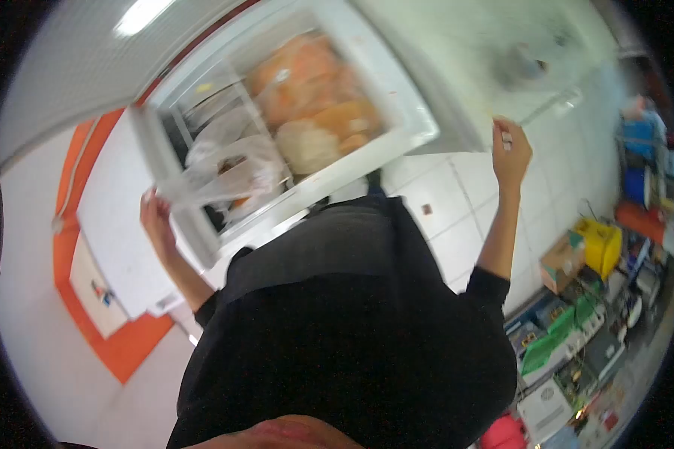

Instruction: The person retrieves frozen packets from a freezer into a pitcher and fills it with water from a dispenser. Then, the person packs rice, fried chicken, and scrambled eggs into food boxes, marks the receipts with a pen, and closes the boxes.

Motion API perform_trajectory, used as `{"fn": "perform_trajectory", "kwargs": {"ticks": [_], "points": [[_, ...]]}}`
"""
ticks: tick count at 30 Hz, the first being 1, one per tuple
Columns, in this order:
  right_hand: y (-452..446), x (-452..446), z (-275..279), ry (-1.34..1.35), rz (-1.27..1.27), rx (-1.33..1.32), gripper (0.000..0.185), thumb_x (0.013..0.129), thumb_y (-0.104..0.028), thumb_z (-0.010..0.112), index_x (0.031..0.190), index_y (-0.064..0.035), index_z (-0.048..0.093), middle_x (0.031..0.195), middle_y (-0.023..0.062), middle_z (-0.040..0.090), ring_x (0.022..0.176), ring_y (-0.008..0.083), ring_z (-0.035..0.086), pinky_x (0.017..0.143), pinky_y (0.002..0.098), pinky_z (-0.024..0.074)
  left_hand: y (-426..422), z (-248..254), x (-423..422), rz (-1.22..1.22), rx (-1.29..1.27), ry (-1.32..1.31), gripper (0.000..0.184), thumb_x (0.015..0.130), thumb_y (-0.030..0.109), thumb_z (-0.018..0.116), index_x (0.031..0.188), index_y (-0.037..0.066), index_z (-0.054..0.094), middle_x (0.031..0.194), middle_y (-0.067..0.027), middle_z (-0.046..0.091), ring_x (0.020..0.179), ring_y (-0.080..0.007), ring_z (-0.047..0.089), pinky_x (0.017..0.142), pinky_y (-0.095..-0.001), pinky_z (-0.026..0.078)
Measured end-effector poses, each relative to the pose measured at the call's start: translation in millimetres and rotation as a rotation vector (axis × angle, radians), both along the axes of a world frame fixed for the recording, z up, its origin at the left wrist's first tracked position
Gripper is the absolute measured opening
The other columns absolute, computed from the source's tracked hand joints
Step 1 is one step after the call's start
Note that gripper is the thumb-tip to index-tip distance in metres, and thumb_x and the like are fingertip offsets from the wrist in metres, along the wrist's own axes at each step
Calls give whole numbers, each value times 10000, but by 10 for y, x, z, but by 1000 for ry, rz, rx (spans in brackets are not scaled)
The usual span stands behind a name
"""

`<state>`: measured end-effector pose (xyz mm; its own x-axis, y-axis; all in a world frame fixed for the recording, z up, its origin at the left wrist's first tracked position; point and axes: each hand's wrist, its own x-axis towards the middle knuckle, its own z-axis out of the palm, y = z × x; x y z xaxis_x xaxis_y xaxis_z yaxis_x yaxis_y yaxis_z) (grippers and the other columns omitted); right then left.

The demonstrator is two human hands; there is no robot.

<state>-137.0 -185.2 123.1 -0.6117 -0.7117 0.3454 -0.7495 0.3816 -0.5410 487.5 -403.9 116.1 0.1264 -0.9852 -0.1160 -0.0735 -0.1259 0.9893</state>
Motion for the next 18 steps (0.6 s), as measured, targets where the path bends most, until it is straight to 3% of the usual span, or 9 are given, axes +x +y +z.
{"fn": "perform_trajectory", "kwargs": {"ticks": [1,3,5,7,9,13,15,17,18], "points": [[141,157,-269,-85,-19,35,125,867,-107,605,954,-43,670,915,72,670,801,160,634,640,262,497,-30,228,-176,-33,-39,57,270,931,138,534,1136,-35,562,729,31,433,651,-75,398,630,-221,378],[475,510,-815,-196,-18,127,131,862,-116,613,960,-48,667,902,84,668,793,170,639,634,270,501,-192,460,-177,-150,-73,117,322,929,141,523,1193,-43,516,789,-1,511,693,-94,476,699,-243,429],[821,904,-1099,-223,1,275,118,853,-114,616,945,-54,662,872,95,667,758,176,639,602,277,499,-406,785,-400,-175,-91,135,388,924,171,523,1241,-46,468,937,-76,594,841,-164,594,819,-308,467],[1169,1270,-1302,-248,-41,329,97,841,-84,604,915,-50,656,837,104,668,742,202,647,607,314,505,-687,1001,-500,-390,-142,102,431,914,207,538,1254,-43,449,1129,-156,593,1033,-260,605,917,-379,453],[1577,1572,-1492,-230,-98,392,119,828,-79,605,928,-48,660,844,107,673,739,207,653,640,321,516,-944,1217,-619,-496,-193,154,381,917,187,524,1220,-38,473,1193,-179,573,1100,-293,580,921,-390,449],[2390,2260,-1694,-430,-304,395,157,808,-73,609,952,-46,668,846,110,682,743,206,662,687,314,531,-1451,1554,-319,-417,-348,52,275,932,192,488,1112,-5,551,1249,-223,540,1109,-292,561,948,-402,428],[2900,2649,-1853,-436,-368,390,151,805,-71,586,929,-53,671,810,111,676,743,206,666,671,319,528,-1611,1630,-123,-385,-353,56,403,960,253,386,1227,-20,515,1334,-213,475,1162,-297,514,997,-437,396],[3258,3096,-1858,-353,-444,438,158,792,-114,552,870,-76,684,735,156,657,681,270,656,615,354,511,-1460,1753,-202,-424,-230,194,458,964,225,363,1300,-79,428,1389,-193,415,1211,-285,471,1053,-457,346],[3467,3321,-1896,-450,-568,498,166,790,-124,542,860,-82,686,750,156,663,668,311,648,608,360,512,-1415,1709,-192,-416,-253,136,448,971,212,359,1302,-84,423,1356,-181,450,1179,-264,493,1047,-447,347]]}}
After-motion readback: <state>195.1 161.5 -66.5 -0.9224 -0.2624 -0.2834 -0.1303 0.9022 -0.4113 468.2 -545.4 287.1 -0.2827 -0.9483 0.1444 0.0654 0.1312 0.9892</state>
